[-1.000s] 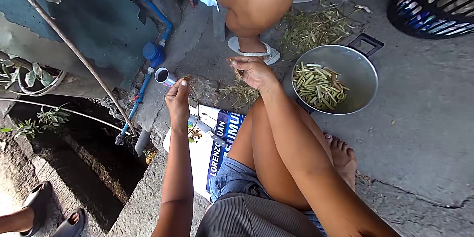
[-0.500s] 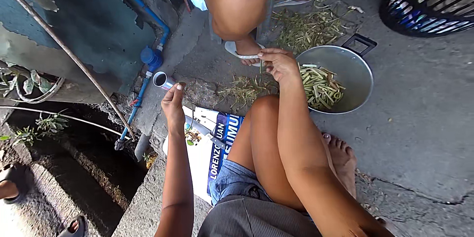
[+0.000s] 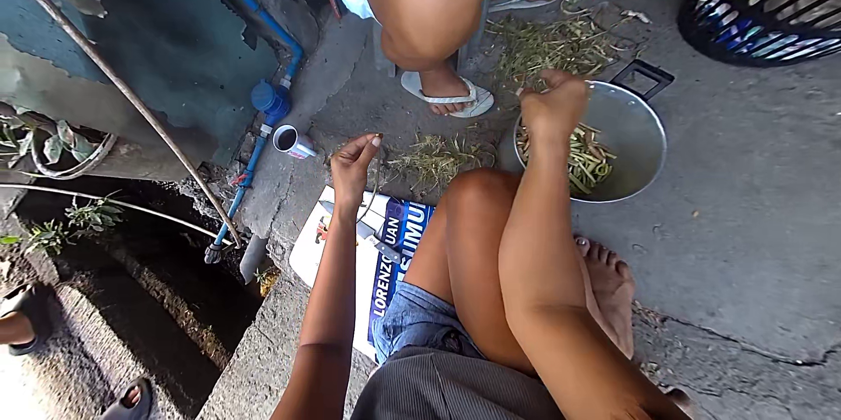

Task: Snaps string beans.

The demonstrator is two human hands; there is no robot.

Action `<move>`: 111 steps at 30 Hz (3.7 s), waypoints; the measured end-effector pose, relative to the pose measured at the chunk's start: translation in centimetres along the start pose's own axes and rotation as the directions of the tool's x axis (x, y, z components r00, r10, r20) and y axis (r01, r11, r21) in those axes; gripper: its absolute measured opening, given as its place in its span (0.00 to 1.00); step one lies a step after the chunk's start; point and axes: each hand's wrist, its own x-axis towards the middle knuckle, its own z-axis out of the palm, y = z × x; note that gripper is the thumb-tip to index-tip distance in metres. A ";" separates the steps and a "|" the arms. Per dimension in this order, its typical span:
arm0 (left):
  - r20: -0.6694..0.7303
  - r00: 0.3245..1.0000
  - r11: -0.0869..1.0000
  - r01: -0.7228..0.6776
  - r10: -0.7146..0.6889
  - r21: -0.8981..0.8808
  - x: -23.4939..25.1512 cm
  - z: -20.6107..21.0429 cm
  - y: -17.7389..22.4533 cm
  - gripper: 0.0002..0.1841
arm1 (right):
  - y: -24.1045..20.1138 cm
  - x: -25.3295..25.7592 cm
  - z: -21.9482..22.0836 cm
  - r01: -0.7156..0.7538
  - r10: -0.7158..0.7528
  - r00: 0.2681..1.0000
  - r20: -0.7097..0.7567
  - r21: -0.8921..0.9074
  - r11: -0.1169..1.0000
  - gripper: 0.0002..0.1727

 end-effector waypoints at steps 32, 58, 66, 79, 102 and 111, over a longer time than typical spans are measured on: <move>0.103 0.871 0.717 -0.457 0.479 0.526 -1.1 -0.3 0.5 0.09 | -5.7 -9.5 7.5 0.043 -0.511 0.631 0.584 0.632 0.774 0.05; -0.572 0.783 0.661 -0.298 -0.243 -0.689 -1.1 -15.7 3.1 0.18 | -2.4 -4.1 10.7 0.188 -0.181 0.801 0.571 0.048 0.981 0.16; -0.785 0.609 0.620 -0.574 -0.115 -0.536 -8.5 -25.8 8.5 0.21 | -1.3 -0.9 12.5 0.232 -0.053 0.853 0.520 -0.285 0.930 0.28; 0.027 0.990 0.808 0.129 -0.139 -0.574 -4.5 -15.3 4.5 0.07 | -5.2 -8.3 10.5 0.600 -0.480 0.643 0.597 -0.002 0.800 0.10; 0.177 0.962 0.956 0.240 -0.210 -0.169 -1.5 -5.2 1.0 0.13 | -4.4 -12.8 11.6 -0.312 -0.273 0.528 0.804 0.482 0.819 0.07; 0.126 0.968 0.937 0.241 -0.215 -0.253 -1.4 -6.1 0.2 0.15 | -5.5 -10.3 10.9 -0.443 -0.146 0.610 0.779 0.488 0.752 0.06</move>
